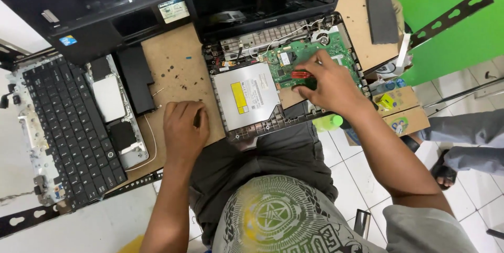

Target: Disassembling a laptop by removing screws from the motherboard and lifting the motherboard out of the chassis.

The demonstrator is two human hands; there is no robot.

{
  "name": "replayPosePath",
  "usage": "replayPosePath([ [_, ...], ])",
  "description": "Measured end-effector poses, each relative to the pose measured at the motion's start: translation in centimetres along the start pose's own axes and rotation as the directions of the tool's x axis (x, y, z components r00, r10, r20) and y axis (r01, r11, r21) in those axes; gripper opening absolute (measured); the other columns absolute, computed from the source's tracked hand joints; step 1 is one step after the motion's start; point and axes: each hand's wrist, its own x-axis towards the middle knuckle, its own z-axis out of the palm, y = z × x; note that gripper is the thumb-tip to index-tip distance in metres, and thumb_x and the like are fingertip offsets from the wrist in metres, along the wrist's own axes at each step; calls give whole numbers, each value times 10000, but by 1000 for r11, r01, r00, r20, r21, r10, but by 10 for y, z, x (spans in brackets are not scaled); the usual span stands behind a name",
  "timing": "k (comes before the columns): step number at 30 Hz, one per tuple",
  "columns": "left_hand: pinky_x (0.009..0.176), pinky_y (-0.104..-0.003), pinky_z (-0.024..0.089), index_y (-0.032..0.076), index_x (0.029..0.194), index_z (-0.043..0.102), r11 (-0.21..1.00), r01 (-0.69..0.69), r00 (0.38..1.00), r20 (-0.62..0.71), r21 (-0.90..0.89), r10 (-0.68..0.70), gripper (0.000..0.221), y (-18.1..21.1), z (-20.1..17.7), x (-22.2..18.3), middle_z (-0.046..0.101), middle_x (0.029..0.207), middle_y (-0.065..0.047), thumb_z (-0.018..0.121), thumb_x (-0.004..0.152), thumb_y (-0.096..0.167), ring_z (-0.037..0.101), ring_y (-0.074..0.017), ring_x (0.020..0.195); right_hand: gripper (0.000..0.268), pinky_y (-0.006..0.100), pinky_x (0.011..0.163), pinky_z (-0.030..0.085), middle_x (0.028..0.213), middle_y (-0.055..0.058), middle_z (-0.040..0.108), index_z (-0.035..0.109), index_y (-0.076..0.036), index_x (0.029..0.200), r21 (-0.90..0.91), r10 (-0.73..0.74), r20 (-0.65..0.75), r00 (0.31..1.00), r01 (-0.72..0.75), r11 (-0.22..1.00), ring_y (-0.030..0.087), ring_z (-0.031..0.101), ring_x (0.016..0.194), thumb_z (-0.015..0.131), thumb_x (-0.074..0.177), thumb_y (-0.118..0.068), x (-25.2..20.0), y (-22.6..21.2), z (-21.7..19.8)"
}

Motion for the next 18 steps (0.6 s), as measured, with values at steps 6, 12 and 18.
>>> replayPosePath([
  [6, 709, -349, 485, 60, 896, 656, 999, -32, 999, -33, 39, 33, 116, 5, -6, 3, 601, 823, -87, 688, 802, -1, 592, -271, 813, 242, 419, 601, 540, 947, 36, 540, 701, -185, 969, 1, -154, -125, 980, 155, 988, 324, 639, 652, 776, 740, -210, -2, 2, 12],
  [12, 720, -404, 457, 75, 929, 641, 979, -202, 977, -75, -31, 199, 130, 20, 18, 17, 580, 842, -95, 688, 808, 82, 585, -305, 821, 209, 378, 527, 494, 910, -13, 494, 651, -225, 918, -104, -344, -224, 912, 328, 939, 247, 549, 444, 722, 726, -185, -4, 41, 57],
  [18, 813, -450, 400, 86, 1032, 645, 971, -233, 968, 107, 44, 227, 272, 53, 56, 34, 576, 1004, -126, 669, 830, 266, 521, -329, 1016, 154, 357, 513, 479, 894, -27, 493, 628, -215, 876, -135, -327, -176, 928, 307, 942, 216, 537, 428, 700, 741, -195, -2, 22, 41],
])
